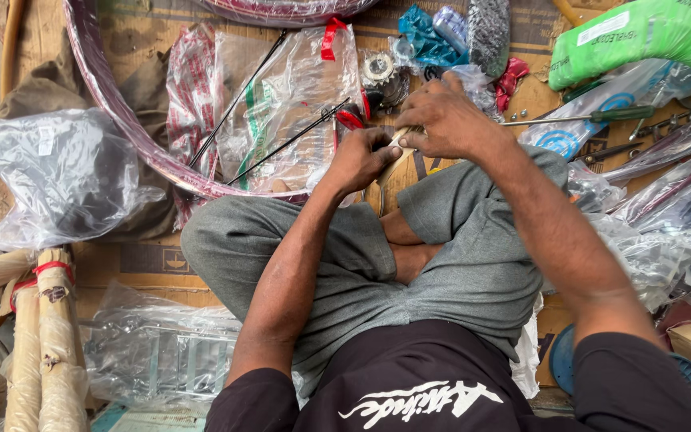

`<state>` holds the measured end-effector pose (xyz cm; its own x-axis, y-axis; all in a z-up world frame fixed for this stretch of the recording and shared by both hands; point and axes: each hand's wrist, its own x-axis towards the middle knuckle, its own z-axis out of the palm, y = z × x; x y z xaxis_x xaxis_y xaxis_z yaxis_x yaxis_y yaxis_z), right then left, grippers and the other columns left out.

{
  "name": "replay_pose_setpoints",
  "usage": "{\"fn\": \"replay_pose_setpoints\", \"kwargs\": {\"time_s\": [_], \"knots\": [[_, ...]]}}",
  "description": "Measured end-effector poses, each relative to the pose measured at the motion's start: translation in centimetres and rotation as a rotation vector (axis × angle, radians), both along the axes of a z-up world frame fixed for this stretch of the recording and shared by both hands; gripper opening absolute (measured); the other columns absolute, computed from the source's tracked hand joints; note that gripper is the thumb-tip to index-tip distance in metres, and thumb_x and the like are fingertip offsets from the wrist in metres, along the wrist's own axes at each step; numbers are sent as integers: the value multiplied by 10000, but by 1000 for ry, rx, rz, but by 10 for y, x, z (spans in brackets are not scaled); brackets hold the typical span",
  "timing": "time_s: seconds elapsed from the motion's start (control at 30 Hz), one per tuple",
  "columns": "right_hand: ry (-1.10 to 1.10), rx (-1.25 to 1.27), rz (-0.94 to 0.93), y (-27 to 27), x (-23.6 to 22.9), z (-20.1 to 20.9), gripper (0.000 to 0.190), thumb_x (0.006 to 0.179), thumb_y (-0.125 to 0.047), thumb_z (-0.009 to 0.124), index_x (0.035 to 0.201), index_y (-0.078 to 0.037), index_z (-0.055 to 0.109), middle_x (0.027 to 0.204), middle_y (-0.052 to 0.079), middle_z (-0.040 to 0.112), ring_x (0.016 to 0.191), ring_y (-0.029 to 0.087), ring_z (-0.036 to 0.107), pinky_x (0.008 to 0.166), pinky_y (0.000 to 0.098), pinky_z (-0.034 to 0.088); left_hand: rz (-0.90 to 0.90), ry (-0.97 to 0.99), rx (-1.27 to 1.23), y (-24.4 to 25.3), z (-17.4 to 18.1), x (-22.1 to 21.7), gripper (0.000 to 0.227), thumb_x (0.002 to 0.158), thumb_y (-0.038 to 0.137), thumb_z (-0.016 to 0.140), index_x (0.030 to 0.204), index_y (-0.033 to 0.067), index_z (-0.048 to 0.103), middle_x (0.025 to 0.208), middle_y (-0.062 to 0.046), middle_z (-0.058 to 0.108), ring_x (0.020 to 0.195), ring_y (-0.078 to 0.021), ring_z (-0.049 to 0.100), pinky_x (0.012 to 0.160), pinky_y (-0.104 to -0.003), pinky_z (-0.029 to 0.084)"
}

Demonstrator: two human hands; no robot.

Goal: The person sits on the floor and assembles a bicycle wheel by inserting spokes into the rim and tightening them with a spoke wrench. They also handle a red screwdriver and unwrap a bundle of wooden sticks from a plastic bag.

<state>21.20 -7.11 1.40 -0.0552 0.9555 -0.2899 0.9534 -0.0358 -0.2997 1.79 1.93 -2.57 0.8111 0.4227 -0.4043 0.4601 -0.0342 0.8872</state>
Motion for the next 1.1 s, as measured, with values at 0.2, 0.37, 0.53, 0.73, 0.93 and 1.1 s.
{"fn": "replay_pose_setpoints", "kwargs": {"time_s": [0.2,0.37,0.53,0.73,0.93,1.1], "knots": [[388,200,80,6,14,0,115,888,-221,782,976,-149,796,1122,21,735,1189,208,608,1067,426,475,35,-168,-30,0,-17,-3,233,947,229,706,998,6,746,750,-82,706,668,-140,613,610,-338,500],[340,714,-7,0,14,-25,89,1003,-144,753,913,-152,751,1181,69,711,1231,227,588,1112,427,494,152,-199,58,8,-21,0,212,949,232,696,980,25,735,750,-84,716,675,-142,659,631,-340,520],[198,959,-395,-23,27,-56,37,994,-122,790,990,-93,766,1069,91,691,1067,260,615,940,394,551,188,-172,248,7,-30,1,217,935,252,709,951,39,747,808,-155,734,729,-275,707,680,-409,527],[252,939,-580,-30,10,-63,49,995,-40,735,1030,-6,730,970,117,680,883,283,677,769,395,536,85,-22,306,3,-17,2,318,811,366,775,912,68,732,834,-159,744,821,-339,729,731,-465,535],[91,923,-747,-19,34,-91,42,989,-46,710,992,-8,691,951,145,674,861,318,679,760,434,521,82,-20,422,-8,3,0,332,819,380,770,964,82,751,901,-173,743,870,-386,697,744,-499,522],[340,720,-1033,-38,61,-122,356,1038,-344,754,1215,-41,691,1096,116,747,986,276,725,884,398,572,49,86,445,-9,11,-1,344,773,409,785,903,92,760,894,-171,745,861,-367,712,762,-494,532]]}}
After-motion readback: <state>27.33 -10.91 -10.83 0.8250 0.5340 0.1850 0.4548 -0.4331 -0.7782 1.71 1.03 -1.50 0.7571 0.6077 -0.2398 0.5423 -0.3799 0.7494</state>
